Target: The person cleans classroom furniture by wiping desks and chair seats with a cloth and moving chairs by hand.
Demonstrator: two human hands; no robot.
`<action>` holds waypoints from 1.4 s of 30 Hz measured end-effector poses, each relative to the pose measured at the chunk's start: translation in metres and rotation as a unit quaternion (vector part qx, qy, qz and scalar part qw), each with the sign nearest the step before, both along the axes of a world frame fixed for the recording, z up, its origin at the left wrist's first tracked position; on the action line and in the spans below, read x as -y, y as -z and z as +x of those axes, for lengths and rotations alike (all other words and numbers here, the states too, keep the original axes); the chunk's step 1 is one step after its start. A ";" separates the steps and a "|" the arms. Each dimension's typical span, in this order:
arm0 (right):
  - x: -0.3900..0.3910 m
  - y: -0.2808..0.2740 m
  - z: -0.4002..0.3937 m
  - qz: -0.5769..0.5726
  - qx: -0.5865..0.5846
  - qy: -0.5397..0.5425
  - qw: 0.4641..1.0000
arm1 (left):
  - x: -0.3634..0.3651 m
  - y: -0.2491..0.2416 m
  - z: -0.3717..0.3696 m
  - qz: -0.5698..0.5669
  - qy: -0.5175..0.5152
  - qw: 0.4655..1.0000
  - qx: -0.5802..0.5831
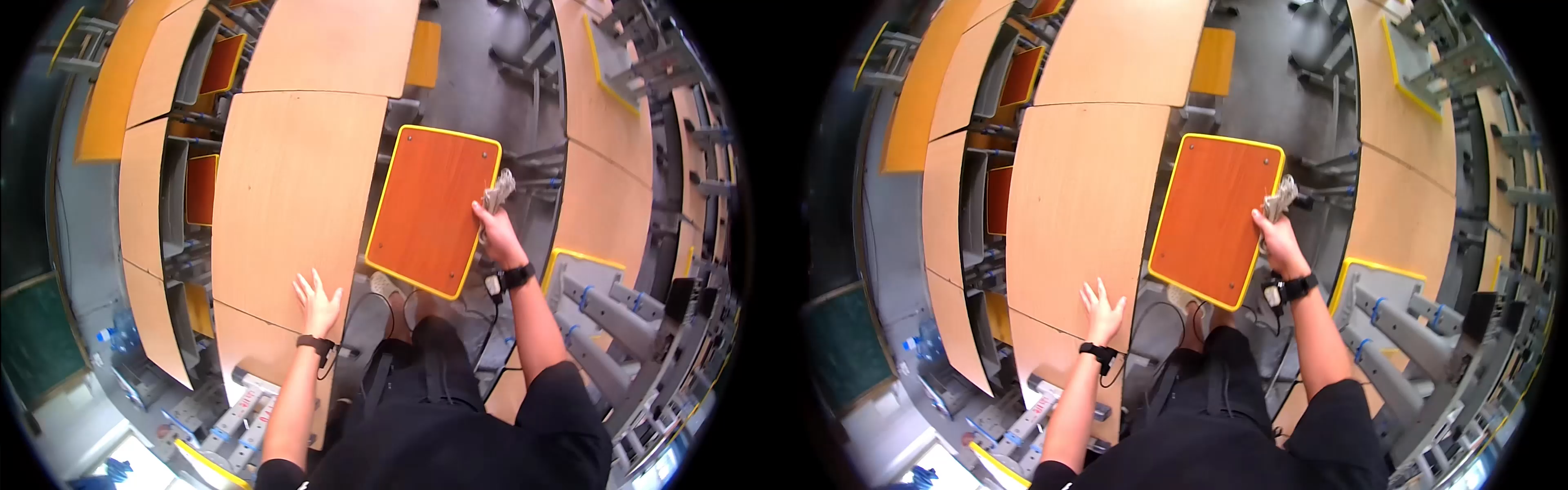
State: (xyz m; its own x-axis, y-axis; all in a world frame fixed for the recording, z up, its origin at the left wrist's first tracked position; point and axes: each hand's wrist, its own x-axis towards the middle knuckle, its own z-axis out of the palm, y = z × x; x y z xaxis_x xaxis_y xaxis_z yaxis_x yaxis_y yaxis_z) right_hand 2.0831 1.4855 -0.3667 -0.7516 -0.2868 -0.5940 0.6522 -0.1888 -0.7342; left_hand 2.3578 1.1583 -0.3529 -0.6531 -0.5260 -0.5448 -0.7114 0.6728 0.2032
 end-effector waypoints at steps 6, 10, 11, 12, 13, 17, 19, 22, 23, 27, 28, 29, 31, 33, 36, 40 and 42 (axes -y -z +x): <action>0.015 0.119 0.000 0.102 -0.021 0.002 0.995 | 0.002 0.045 0.038 -0.083 0.084 0.992 0.032; 0.048 0.180 0.005 0.167 0.005 -0.018 0.986 | 0.009 0.062 0.052 -0.095 0.114 0.989 -0.016; 0.061 0.186 0.008 0.179 0.017 -0.029 0.983 | 0.010 0.059 0.055 -0.096 0.118 0.988 -0.014; 0.071 0.191 0.008 0.220 0.013 -0.058 0.974 | 0.011 0.058 0.055 -0.094 0.122 0.988 -0.009; 0.083 0.207 0.011 0.200 0.008 -0.057 0.978 | 0.010 0.057 0.054 -0.091 0.122 0.988 -0.010; 0.134 0.255 0.017 0.109 0.022 -0.069 0.991 | 0.010 0.053 0.051 -0.090 0.118 0.989 -0.017; 0.147 0.266 0.020 0.062 0.016 -0.085 0.994 | 0.009 0.054 0.051 -0.091 0.116 0.989 -0.015; 0.157 0.297 0.027 -0.011 0.084 -0.104 0.991 | 0.007 0.054 0.050 -0.096 0.122 0.988 -0.013; 0.160 0.317 0.029 -0.030 0.108 -0.099 0.989 | 0.007 0.053 0.049 -0.094 0.121 0.988 -0.013; 0.173 0.363 0.053 -0.116 0.139 -0.002 0.984 | 0.007 0.052 0.044 -0.087 0.119 0.989 -0.011; 0.177 0.391 0.066 -0.043 0.183 -0.075 0.979 | 0.005 0.054 0.045 -0.091 0.119 0.989 -0.013; 0.181 0.396 0.071 -0.041 0.181 -0.067 0.980 | 0.007 0.052 0.046 -0.093 0.121 0.988 -0.013; 0.175 0.384 0.085 -0.024 0.182 -0.068 0.981 | 0.008 0.052 0.052 -0.079 0.124 0.989 -0.013; 0.163 0.375 0.083 0.064 0.203 -0.103 0.972 | 0.009 0.055 0.052 -0.080 0.117 0.990 -0.022; 0.152 0.323 0.054 0.268 0.016 -0.056 0.962 | 0.007 0.055 0.051 -0.093 0.112 0.988 -0.043; 0.177 0.125 -0.027 0.278 -0.404 0.122 0.863 | 0.002 0.051 0.046 -0.104 0.092 0.989 -0.057; 0.201 0.061 -0.057 0.321 -0.562 0.003 0.762 | 0.000 0.053 0.044 -0.108 0.077 0.988 -0.078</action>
State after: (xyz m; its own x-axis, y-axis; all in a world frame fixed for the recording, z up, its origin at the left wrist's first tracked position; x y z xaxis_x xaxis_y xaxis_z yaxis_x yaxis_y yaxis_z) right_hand 2.0259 1.2847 -0.4275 -0.8894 -0.2036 0.4093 -0.4565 0.4437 -0.7712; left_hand 2.4015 1.1580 -0.4054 -0.8019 -0.5062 -0.3175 -0.5680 0.8106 0.1422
